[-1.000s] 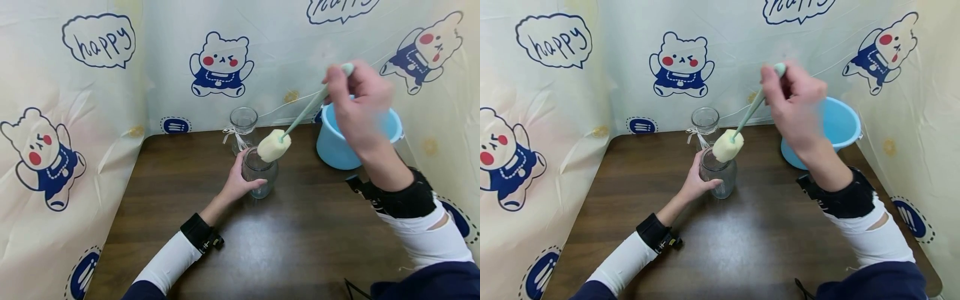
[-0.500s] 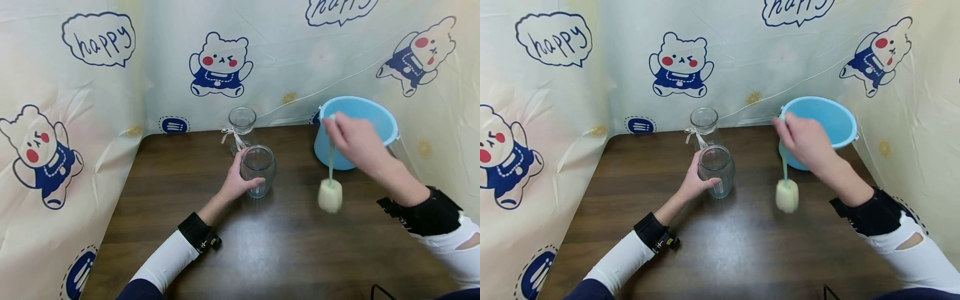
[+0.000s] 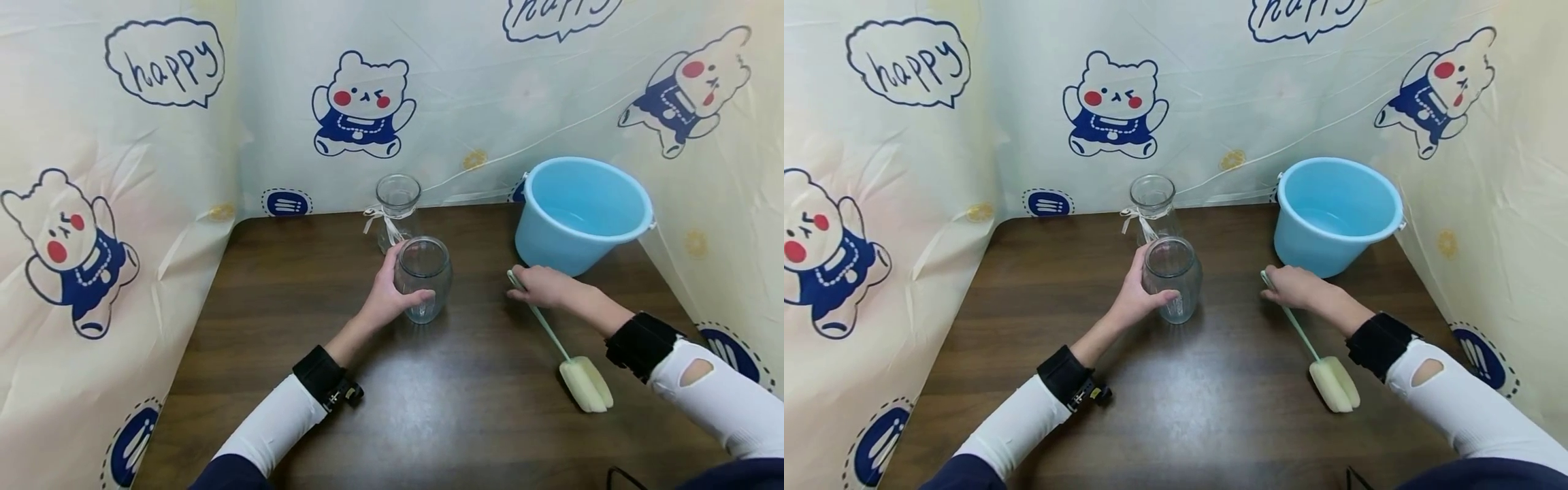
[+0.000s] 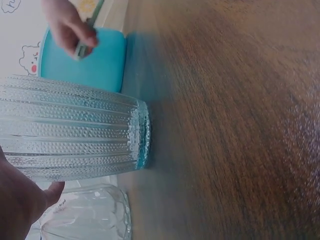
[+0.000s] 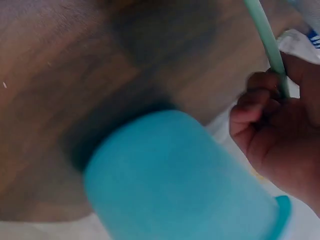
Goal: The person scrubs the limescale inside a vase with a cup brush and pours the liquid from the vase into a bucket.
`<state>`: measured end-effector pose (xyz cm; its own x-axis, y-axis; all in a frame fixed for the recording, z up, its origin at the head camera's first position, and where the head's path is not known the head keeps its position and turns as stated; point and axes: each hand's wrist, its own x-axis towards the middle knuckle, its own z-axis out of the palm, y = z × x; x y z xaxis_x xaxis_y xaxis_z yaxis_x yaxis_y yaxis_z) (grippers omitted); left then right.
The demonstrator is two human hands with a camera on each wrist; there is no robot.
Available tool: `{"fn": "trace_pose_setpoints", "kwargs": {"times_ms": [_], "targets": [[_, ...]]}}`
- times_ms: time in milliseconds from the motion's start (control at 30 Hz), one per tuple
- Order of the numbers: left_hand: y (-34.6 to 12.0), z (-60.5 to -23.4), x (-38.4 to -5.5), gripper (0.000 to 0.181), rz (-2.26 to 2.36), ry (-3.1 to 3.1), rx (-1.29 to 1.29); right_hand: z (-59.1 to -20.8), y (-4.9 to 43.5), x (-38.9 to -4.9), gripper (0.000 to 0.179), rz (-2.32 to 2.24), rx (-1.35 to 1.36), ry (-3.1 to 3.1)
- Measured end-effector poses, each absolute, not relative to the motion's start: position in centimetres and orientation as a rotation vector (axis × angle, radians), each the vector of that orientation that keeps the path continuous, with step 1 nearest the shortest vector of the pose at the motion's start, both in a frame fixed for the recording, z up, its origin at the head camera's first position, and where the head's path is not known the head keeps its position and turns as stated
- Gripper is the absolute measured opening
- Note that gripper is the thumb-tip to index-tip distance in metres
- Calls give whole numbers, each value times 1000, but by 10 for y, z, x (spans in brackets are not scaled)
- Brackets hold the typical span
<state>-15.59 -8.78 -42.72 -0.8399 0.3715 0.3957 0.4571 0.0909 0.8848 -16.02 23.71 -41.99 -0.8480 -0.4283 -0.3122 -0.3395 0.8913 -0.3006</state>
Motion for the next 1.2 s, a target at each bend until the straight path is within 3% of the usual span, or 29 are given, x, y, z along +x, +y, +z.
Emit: {"fn": "trace_pose_setpoints", "kwargs": {"times_ms": [333,833,1200], "targets": [[-90,-428,-154,87,-1875,-2313,-829,-451,238,-162,29,-323,-545,2608],[-90,-425,-154,88,-1877,-2296,-839,-453,234,-150,30,-339,-572,2699],[-92,-421,-154,90,-1813,-2328,-835,-459,233,-148,20,-352,-703,2744]]}}
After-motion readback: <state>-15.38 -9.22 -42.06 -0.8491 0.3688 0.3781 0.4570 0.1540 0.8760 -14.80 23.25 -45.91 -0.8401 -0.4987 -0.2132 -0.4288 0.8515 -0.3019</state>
